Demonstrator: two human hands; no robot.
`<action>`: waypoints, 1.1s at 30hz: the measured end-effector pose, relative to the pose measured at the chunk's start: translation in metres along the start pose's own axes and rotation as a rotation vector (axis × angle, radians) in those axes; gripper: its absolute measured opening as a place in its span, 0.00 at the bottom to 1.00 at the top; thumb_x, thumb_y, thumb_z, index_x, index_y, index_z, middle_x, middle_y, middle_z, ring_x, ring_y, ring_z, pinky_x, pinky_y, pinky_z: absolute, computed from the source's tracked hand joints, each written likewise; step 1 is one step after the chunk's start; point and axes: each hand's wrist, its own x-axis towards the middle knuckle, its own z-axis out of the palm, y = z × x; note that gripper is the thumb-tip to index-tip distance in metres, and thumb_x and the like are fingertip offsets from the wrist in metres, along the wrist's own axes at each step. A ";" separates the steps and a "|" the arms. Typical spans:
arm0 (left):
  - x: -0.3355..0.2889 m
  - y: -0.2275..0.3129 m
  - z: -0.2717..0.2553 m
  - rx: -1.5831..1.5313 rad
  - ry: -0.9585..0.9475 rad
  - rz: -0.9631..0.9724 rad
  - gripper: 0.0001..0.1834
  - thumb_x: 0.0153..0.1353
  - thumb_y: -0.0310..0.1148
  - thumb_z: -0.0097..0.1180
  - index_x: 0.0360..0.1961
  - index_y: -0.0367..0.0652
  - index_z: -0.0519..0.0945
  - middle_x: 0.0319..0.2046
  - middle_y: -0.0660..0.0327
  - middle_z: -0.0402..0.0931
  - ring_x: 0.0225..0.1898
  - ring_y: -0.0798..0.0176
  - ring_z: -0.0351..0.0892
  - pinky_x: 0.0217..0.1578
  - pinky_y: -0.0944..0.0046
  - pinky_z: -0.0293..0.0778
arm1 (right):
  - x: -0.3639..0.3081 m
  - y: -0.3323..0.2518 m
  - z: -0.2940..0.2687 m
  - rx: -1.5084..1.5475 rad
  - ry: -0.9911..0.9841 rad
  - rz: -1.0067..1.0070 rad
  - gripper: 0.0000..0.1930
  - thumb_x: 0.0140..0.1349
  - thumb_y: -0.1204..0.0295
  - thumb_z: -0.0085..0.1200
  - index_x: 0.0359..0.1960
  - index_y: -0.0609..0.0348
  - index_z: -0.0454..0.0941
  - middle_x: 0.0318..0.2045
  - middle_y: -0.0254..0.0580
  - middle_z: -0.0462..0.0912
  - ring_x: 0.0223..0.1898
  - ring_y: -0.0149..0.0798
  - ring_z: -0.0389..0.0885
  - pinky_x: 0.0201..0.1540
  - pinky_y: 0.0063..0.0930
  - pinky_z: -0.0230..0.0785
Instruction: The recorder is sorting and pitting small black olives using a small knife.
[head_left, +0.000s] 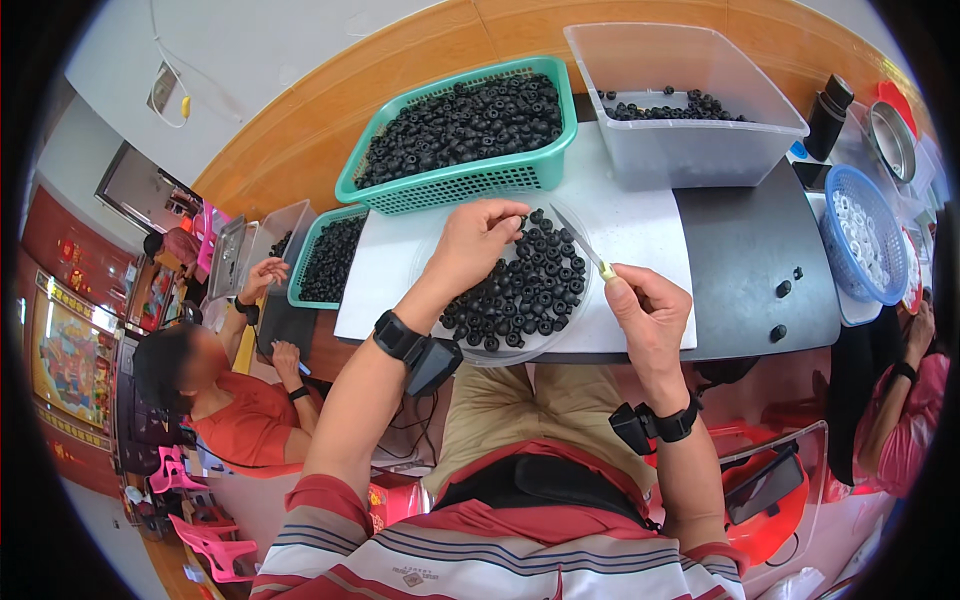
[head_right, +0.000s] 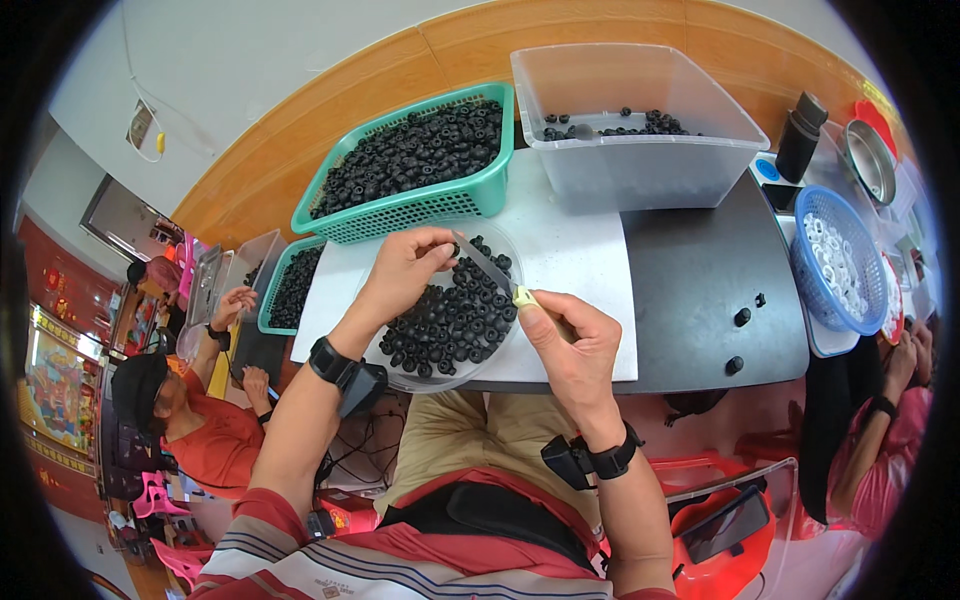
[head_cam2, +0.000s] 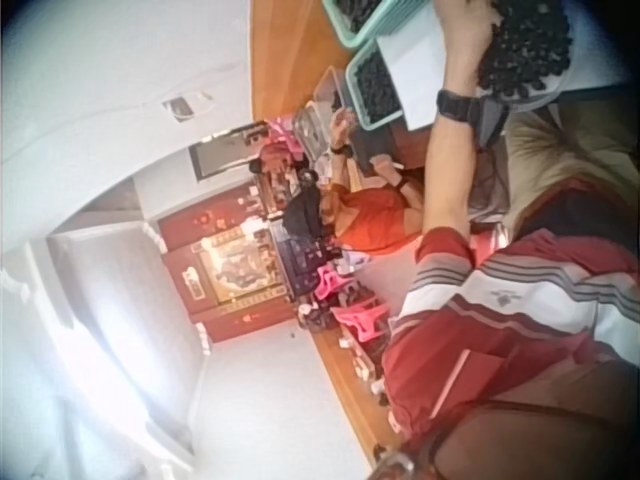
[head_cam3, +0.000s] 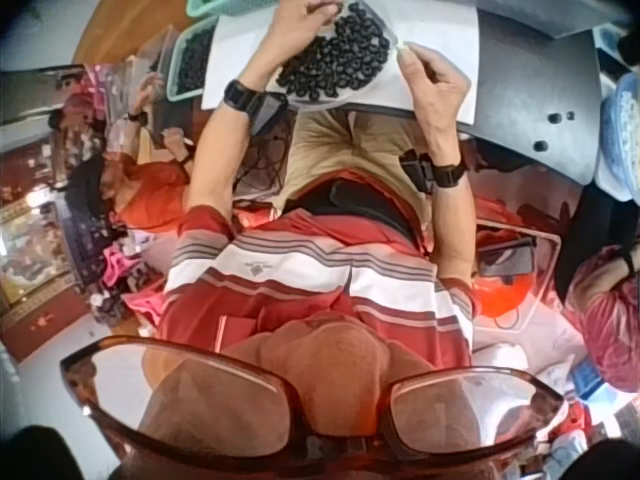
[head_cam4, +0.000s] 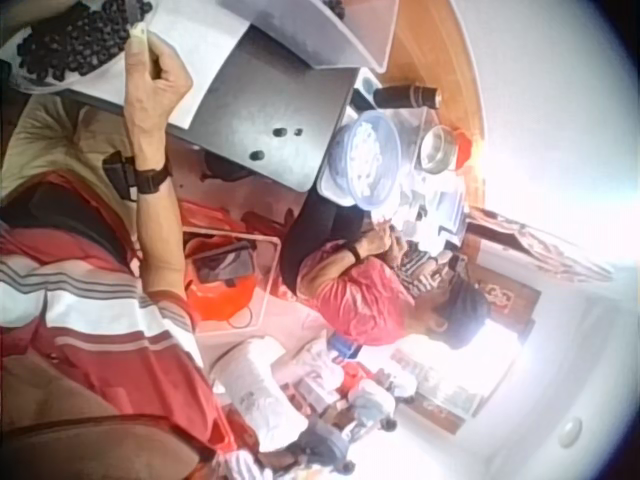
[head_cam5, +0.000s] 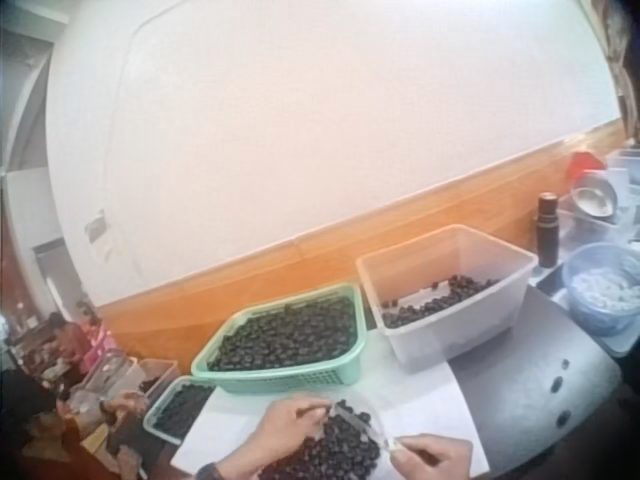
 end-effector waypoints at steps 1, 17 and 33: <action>-0.002 0.002 -0.001 -0.261 -0.024 -0.166 0.08 0.66 0.26 0.54 0.41 0.32 0.80 0.36 0.60 0.79 0.38 0.65 0.82 0.43 0.66 0.80 | 0.000 0.000 0.000 0.005 -0.001 0.001 0.12 0.63 0.70 0.63 0.42 0.67 0.83 0.29 0.31 0.83 0.30 0.20 0.73 0.34 0.15 0.65; -0.036 0.031 0.002 -1.025 -0.054 -0.348 0.14 0.66 0.26 0.55 0.52 0.34 0.73 0.44 0.54 0.78 0.46 0.59 0.82 0.51 0.61 0.82 | -0.001 0.001 0.002 -0.022 -0.004 -0.008 0.14 0.62 0.68 0.64 0.43 0.67 0.83 0.31 0.32 0.83 0.31 0.21 0.74 0.35 0.16 0.66; -0.054 0.035 0.026 -1.374 -0.108 -0.426 0.11 0.68 0.32 0.54 0.48 0.39 0.75 0.42 0.58 0.79 0.47 0.62 0.80 0.54 0.60 0.78 | -0.001 0.003 0.005 -0.073 -0.032 -0.050 0.11 0.62 0.71 0.63 0.42 0.65 0.83 0.30 0.34 0.84 0.31 0.22 0.76 0.34 0.16 0.68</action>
